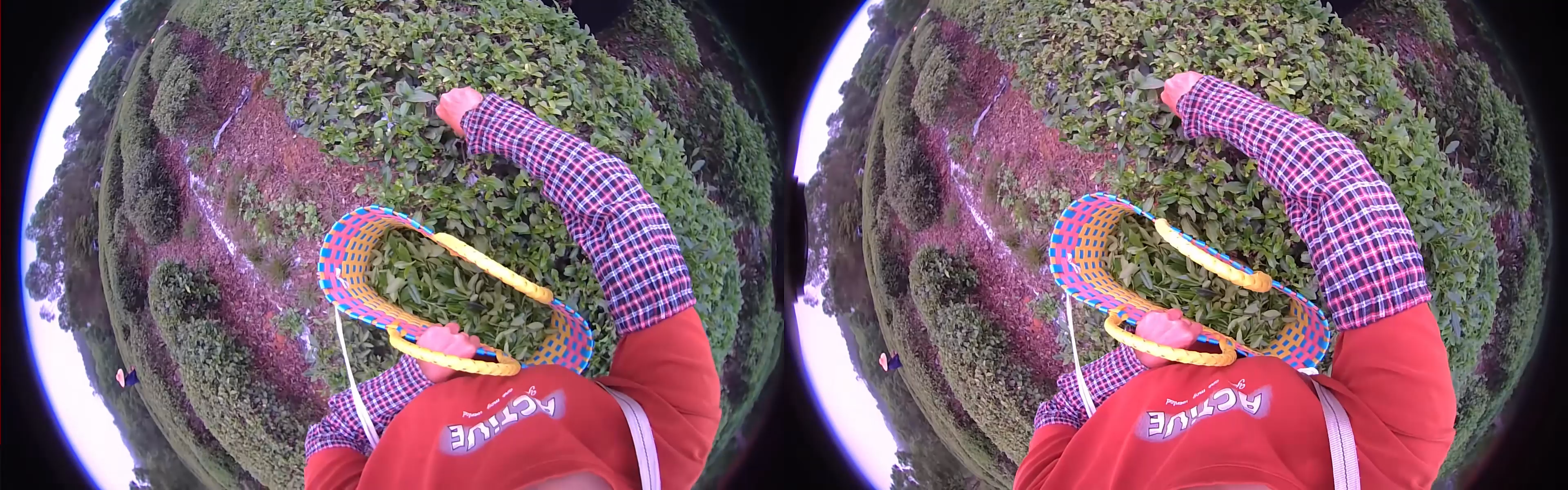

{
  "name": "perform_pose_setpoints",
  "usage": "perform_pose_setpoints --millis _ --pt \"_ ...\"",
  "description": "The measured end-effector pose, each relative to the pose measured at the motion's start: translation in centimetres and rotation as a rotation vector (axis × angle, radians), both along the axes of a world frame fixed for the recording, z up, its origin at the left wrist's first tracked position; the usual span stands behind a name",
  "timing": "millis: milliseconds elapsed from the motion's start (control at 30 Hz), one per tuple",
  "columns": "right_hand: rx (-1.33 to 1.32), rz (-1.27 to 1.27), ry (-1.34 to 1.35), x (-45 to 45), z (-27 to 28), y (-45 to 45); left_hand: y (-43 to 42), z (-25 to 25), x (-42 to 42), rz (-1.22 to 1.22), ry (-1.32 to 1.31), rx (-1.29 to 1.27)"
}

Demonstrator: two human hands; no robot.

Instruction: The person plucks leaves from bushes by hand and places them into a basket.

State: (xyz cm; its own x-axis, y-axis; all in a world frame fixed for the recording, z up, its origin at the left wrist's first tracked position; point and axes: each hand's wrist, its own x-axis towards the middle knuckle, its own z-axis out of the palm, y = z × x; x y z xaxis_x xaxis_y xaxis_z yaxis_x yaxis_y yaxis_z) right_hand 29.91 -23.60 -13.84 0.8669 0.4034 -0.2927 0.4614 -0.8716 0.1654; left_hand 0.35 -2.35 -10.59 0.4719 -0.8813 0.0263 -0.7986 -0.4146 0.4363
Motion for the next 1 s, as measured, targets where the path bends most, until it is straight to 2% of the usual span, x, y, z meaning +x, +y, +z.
perform_pose_setpoints --millis 67,167,233,267,300,367,400,433,467,500,567,633,667,733,800,833,867,900,967,1000 --pt "0.029 -0.086 0.055 0.2 -0.3 -0.7 -0.1 0.1 0.0 -0.024 0.044 0.086" --pt "0.102 -0.22 0.134 0.2 0.4 -1.8 -0.2 -0.1 -0.1 0.008 -0.015 0.024" --pt "0.123 -0.214 0.198 0.4 -0.6 -3.3 -0.2 -0.1 0.0 -0.011 -0.007 0.014" --pt "0.271 -0.335 0.214 0.6 -2.2 -4.4 0.0 -0.1 -0.1 -0.023 0.001 0.012" --pt "0.259 -0.226 0.167 0.9 -3.4 -5.4 0.1 -0.1 -0.2 -0.014 -0.018 -0.026" --pt "0.574 -0.493 0.478 -1.5 1.2 -5.2 0.3 -0.6 -0.5 0.002 -0.057 -0.103" --pt "0.879 -0.666 0.597 -2.6 2.2 -5.7 0.4 -0.9 -0.5 0.017 -0.133 -0.194" --pt "0.93 -0.607 0.456 -3.0 2.0 -6.7 0.4 -0.9 -0.6 -0.002 -0.119 -0.194" --pt "1.104 -0.643 0.398 -4.4 2.7 -7.8 0.3 -0.7 -0.6 -0.018 -0.106 -0.174" --pt "1.279 -0.672 0.332 -7.1 5.2 -7.9 0.3 -0.2 -0.5 -0.034 -0.095 -0.152" --pt "1.523 -0.8 0.006 -13.9 9.4 -7.8 0.3 0.2 -0.5 -0.039 -0.095 -0.15" --pt "1.591 -0.684 -0.057 -21.0 10.8 -9.5 0.5 0.3 -0.6 -0.063 -0.067 -0.181" --pt "1.464 -0.782 -0.26 -25.4 10.6 -9.2 0.7 0.7 -0.5 -0.087 -0.071 -0.203" --pt "0.938 -0.638 -0.594 -33.8 10.0 -8.3 0.8 1.3 -0.4 -0.142 -0.075 -0.189" --pt "1.145 -0.335 -0.46 -38.2 8.9 -4.2 0.9 1.6 -0.2 -0.221 -0.066 -0.21" --pt "0.979 -0.47 -0.241 -39.9 8.4 -2.8 0.7 2.0 0.0 -0.261 -0.062 -0.218" --pt "0.954 -0.517 -0.3 -41.1 7.6 -3.0 0.6 2.9 0.1 -0.302 0.009 -0.065" --pt "0.928 -0.555 -0.355 -42.0 7.1 -3.6 0.1 4.5 0.1 -0.327 -0.023 -0.063" --pt "1.158 -0.834 -0.468 -42.9 6.7 -6.5 -0.6 7.2 0.0 -0.354 -0.095 -0.053" --pt "1.203 -1.011 -0.44 -43.4 6.8 -8.2 0.3 6.3 0.2 -0.4 -0.115 0.135"
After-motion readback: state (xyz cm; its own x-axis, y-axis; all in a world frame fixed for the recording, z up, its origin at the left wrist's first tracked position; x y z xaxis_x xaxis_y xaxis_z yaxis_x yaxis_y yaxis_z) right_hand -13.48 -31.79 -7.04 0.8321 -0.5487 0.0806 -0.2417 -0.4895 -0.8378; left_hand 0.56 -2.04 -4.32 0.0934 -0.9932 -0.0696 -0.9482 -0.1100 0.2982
